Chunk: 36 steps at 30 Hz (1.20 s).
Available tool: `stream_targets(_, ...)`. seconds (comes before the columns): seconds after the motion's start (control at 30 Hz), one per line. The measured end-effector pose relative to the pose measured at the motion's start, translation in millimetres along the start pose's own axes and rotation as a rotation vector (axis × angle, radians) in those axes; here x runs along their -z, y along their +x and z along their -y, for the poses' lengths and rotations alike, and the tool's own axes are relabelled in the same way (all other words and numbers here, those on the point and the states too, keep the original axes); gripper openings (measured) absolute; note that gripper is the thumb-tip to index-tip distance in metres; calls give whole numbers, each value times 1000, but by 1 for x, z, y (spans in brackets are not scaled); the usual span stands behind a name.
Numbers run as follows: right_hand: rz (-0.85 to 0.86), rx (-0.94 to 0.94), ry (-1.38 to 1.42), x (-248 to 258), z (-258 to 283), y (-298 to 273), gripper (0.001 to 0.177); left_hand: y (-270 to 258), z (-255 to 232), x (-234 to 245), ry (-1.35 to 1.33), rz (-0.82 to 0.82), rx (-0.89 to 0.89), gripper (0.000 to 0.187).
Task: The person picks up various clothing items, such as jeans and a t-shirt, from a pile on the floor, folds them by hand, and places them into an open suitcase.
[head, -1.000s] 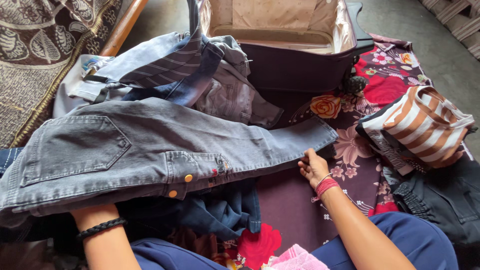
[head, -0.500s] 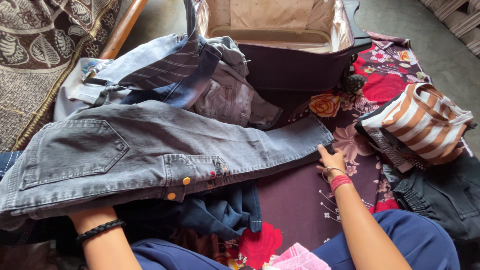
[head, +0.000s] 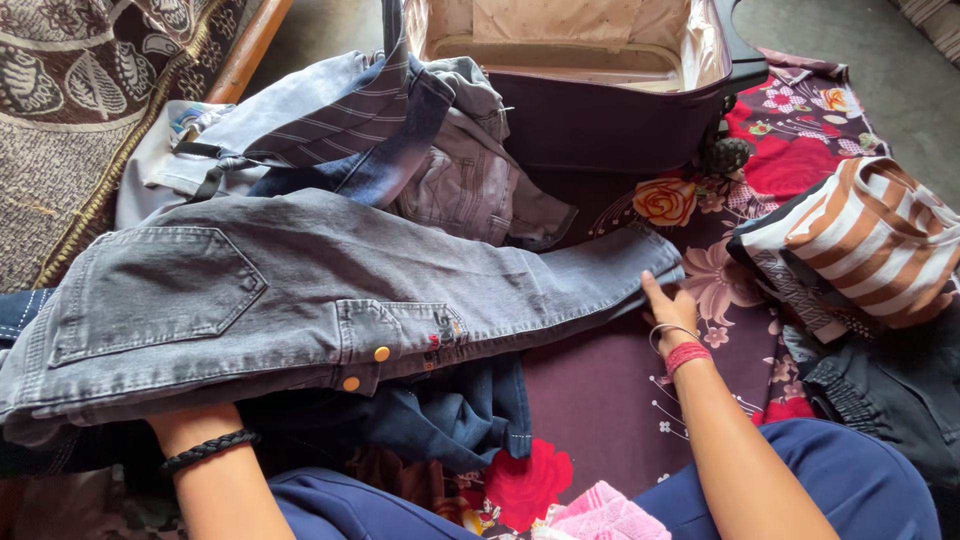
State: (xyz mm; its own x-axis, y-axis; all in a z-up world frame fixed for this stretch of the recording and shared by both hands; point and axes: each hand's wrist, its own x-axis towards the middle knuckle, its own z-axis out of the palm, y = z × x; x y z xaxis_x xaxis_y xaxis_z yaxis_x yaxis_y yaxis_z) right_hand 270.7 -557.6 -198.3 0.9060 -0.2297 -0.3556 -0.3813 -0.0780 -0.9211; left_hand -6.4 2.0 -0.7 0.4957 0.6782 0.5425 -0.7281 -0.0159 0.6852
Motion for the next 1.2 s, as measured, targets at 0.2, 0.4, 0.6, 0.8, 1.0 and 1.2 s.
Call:
stream_targets(0.2, 187, -317, 704, -25, 7, -11, 45, 0, 6, -3, -15, 1, 10, 67)
stream_targets(0.4, 287, -244, 399, -38, 16, -21, 39, -6, 9, -3, -34, -9, 36, 67)
stream_targets(0.6, 366, -32, 680, 29, 115, 15, 22, -22, 11, -6, -89, -39, 90, 68)
stream_targets(0.8, 339, 96, 716, 97, 163, -3, 36, -50, 8, -11, -305, -119, 255, 68)
stream_targets(1.0, 254, -328, 389, 85, 75, 67, 26, -63, 37, 14, -215, 4, 376, 65)
stream_targets(1.2, 291, -350, 402, 61, 35, 72, 26, -56, 34, 1, -415, -92, 431, 66)
